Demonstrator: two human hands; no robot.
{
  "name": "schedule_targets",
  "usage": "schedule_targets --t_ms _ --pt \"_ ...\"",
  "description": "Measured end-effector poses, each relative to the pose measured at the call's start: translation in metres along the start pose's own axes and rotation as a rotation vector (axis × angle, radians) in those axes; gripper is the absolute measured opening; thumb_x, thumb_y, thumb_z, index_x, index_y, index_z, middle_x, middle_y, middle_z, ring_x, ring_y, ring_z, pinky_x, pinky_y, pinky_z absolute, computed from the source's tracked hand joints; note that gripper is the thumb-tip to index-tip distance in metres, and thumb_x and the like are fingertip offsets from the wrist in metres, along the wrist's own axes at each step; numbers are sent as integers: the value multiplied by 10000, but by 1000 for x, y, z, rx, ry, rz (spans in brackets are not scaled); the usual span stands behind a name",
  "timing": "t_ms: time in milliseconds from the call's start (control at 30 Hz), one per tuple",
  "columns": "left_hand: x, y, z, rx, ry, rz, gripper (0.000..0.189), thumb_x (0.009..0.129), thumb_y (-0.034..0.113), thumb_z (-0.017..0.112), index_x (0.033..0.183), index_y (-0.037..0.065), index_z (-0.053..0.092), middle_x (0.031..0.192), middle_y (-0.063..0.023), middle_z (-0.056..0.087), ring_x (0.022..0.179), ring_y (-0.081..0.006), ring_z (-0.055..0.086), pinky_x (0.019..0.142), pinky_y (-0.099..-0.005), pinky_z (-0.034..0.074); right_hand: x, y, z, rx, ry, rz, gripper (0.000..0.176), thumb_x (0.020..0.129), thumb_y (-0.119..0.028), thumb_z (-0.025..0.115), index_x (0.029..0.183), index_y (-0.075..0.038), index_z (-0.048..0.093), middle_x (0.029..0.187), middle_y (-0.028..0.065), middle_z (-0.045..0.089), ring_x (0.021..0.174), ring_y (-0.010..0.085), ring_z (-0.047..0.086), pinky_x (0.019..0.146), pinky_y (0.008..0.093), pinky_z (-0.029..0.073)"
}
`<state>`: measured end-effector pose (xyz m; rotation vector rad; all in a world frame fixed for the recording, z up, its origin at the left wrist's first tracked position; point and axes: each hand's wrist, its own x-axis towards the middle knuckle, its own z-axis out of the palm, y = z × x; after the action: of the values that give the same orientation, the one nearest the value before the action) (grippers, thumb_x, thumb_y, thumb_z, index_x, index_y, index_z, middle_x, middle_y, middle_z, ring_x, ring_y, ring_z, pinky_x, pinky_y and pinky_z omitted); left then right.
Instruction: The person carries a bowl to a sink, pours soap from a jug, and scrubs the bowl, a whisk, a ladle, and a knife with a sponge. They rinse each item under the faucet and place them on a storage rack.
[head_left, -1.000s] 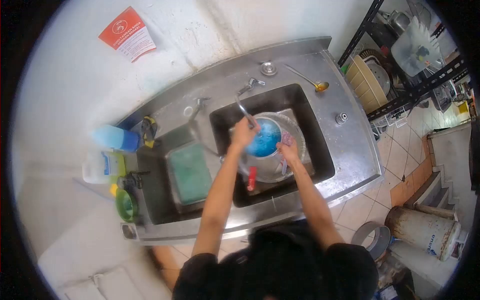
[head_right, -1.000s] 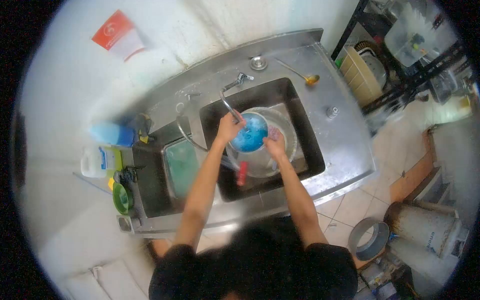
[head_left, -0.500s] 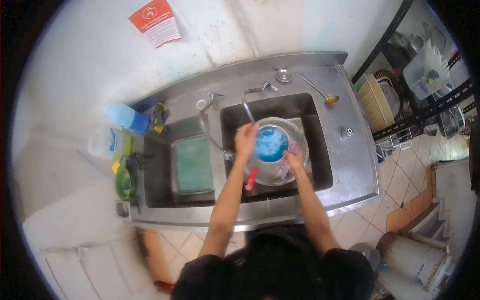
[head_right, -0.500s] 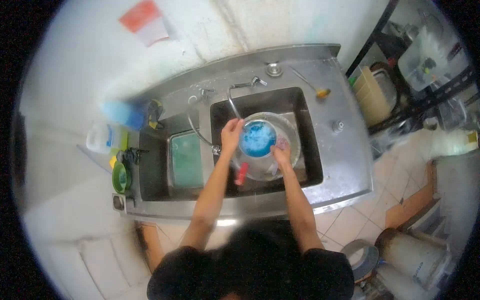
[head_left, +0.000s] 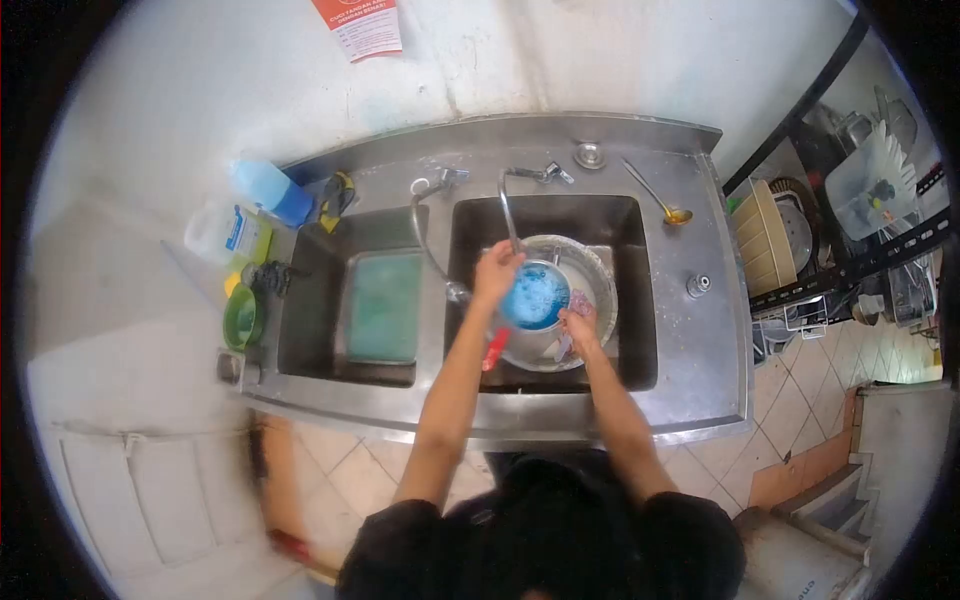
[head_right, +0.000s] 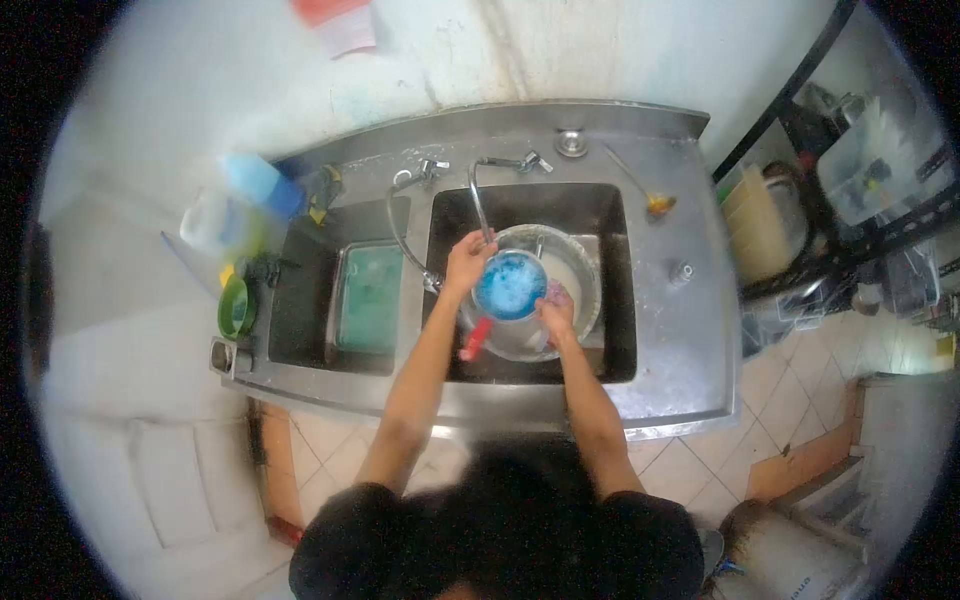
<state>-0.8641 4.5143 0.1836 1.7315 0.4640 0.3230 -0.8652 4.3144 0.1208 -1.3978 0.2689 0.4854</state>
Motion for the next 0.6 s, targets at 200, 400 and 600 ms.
schedule_targets --t_ms 200,400,600 --pt "-2 5 3 -32 -37 -4 348 786 93 682 1117 43 590 1072 -120 639 937 -169 622 812 -282 482 -6 -12 -1 23 -25 -16 224 697 2 627 910 -45 574 699 31 568 527 118 510 437 246 394" --pt "-9 14 9 -16 -31 54 343 766 111 700 1089 62 595 1024 -107 656 931 -163 624 803 -287 480 5 -8 -10 -91 -47 49 535 721 60 595 1238 -17 476 953 74 614 778 173 593 602 293 481" --pt "-13 27 12 50 -26 -7 349 762 124 706 1086 60 594 1025 -109 655 929 -182 626 813 -303 478 13 -5 -10 -112 -48 28 518 736 62 593 1235 -8 475 1040 106 610 853 194 602 632 305 495"
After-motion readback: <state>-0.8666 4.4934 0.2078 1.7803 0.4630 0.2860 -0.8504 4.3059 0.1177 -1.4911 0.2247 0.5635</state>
